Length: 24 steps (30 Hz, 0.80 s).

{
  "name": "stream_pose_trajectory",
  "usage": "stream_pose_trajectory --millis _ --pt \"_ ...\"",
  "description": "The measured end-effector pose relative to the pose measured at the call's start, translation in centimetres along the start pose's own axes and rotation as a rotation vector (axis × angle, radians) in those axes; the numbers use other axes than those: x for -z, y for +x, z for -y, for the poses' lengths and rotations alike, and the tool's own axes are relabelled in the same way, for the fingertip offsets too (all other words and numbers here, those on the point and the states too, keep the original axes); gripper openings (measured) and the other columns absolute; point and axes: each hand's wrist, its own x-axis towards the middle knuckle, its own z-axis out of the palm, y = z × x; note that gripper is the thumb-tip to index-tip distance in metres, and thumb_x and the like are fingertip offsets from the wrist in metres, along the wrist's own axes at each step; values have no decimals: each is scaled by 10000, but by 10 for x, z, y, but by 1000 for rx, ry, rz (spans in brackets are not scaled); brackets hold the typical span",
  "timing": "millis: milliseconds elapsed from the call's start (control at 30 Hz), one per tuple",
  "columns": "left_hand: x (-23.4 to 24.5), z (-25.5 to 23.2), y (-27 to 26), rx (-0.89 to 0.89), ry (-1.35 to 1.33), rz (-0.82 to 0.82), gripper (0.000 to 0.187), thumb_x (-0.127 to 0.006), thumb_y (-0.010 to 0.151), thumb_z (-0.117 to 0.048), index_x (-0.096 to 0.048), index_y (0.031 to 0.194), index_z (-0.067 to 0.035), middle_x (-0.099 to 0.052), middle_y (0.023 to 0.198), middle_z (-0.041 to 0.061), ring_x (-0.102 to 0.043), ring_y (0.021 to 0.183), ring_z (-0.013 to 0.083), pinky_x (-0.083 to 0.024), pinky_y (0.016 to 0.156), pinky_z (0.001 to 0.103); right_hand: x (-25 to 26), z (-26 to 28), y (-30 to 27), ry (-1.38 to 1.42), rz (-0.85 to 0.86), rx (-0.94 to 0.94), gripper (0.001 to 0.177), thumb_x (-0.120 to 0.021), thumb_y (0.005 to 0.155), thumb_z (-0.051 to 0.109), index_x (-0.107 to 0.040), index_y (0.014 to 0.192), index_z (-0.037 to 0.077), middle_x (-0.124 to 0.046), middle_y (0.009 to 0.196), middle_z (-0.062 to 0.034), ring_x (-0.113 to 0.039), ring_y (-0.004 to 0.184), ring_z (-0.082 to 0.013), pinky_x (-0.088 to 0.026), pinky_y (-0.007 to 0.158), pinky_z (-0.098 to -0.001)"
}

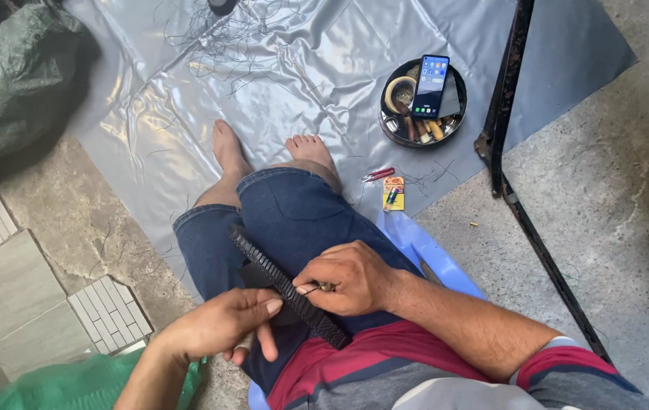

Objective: Hand-stitching the upper strap of a black sandal to the sole using a needle and thread.

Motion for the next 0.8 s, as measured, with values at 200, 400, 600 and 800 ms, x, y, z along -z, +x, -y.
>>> stream_pose_trajectory --millis 200,400,600,800 --pt "-19 -25 -12 159 371 -412 233 -566 845 -360 -743 987 -308 -679 574 -66 -488 403 84 -435 495 189 7 -5 3 94 4 33 77 -615 731 34 -627 797 73 -669 748 -14 -634 592 -184 -506 547 -284" --pt "-28 -11 -3 167 831 -667 229 -499 763 -579 -641 918 -488 -679 931 -164 -638 901 174 -493 754 341 15 -12 5 122 -2 54 68 -606 745 36 -626 801 68 -665 752 -15 -639 616 -192 -503 558 -294" --pt "-32 19 4 -162 1079 -927 183 -494 776 -521 -570 916 -431 -471 883 -76 -633 598 255 -470 414 494 17 -13 5 136 -9 58 115 -581 714 6 -627 794 75 -650 741 13 -610 577 -177 -492 547 -283" --pt "-22 21 -12 -915 802 -734 100 -652 773 -298 -646 779 -198 -570 1132 17 -510 1151 233 -390 917 381 26 -14 7 225 121 -76 53 -614 721 80 -608 771 94 -633 670 2 -621 574 -176 -489 562 -285"
